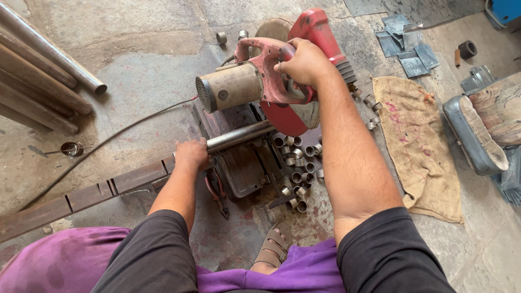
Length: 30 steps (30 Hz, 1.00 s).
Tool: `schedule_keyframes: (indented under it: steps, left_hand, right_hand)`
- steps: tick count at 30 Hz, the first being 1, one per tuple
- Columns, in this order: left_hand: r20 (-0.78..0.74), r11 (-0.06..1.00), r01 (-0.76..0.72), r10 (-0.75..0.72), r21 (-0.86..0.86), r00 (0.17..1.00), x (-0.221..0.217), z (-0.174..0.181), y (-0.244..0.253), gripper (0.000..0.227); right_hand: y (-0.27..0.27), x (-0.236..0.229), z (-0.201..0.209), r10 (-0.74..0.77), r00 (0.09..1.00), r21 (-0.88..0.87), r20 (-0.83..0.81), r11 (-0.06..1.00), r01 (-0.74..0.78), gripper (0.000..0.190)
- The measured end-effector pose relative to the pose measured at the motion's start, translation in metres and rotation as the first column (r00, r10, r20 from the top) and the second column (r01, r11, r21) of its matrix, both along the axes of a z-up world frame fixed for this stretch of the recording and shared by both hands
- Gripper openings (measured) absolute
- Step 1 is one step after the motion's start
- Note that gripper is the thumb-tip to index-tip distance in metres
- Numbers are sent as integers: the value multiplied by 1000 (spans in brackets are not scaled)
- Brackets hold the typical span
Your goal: The person uses a red chop saw to cut a long metal pipe into short segments. They repeatedly position the pipe, lower the saw blade to cut, and lift the blade to reposition the pipe, producing a growing pile of cut pieces on the floor.
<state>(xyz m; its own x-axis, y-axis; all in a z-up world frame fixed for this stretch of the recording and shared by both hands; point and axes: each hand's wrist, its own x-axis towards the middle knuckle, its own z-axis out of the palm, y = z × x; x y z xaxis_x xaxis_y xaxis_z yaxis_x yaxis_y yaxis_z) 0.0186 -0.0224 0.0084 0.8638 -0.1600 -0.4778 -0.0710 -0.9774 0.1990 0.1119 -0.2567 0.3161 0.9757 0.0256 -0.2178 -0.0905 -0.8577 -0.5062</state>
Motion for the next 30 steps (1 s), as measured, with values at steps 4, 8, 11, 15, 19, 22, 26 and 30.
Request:
schedule_keyframes:
  steps: [4, 8, 11, 15, 19, 22, 26, 30]
  left_hand:
    - [28, 1000, 1, -1, -1, 1000, 0, -3, 0, 52]
    - [38, 1000, -7, 6, 4, 999, 1, -8, -1, 51]
    - [30, 1000, -11, 10, 13, 1000, 2, -8, -1, 51]
    - [24, 1000, -15, 15, 20, 1000, 2, -7, -2, 52]
    - [9, 1000, -11, 11, 23, 1000, 3, -8, -2, 54]
    - [7, 1000, -10, 10, 23, 1000, 4, -12, -1, 55]
    - [14, 1000, -20, 19, 22, 1000, 5, -16, -2, 54]
    - [16, 1000, -26, 26, 9, 1000, 5, -17, -2, 54]
  right_hand:
    - [-4, -3, -6, 4, 1000, -19, 31, 1000, -4, 56]
    - [-7, -3, -9, 27, 997, -43, 74, 999, -24, 56]
    - [-8, -4, -10, 38, 995, -58, 95, 998, -32, 55]
    - [-8, -5, -11, 19, 997, -37, 76, 999, -16, 55]
    - [-8, -6, -10, 34, 995, -32, 96, 999, -31, 56]
    - [-9, -8, -11, 8, 996, -9, 90, 1000, -7, 57]
    - [-12, -7, -15, -27, 998, 59, 64, 998, 23, 54]
    - [-14, -6, -18, 3, 993, 42, 114, 999, -8, 53]
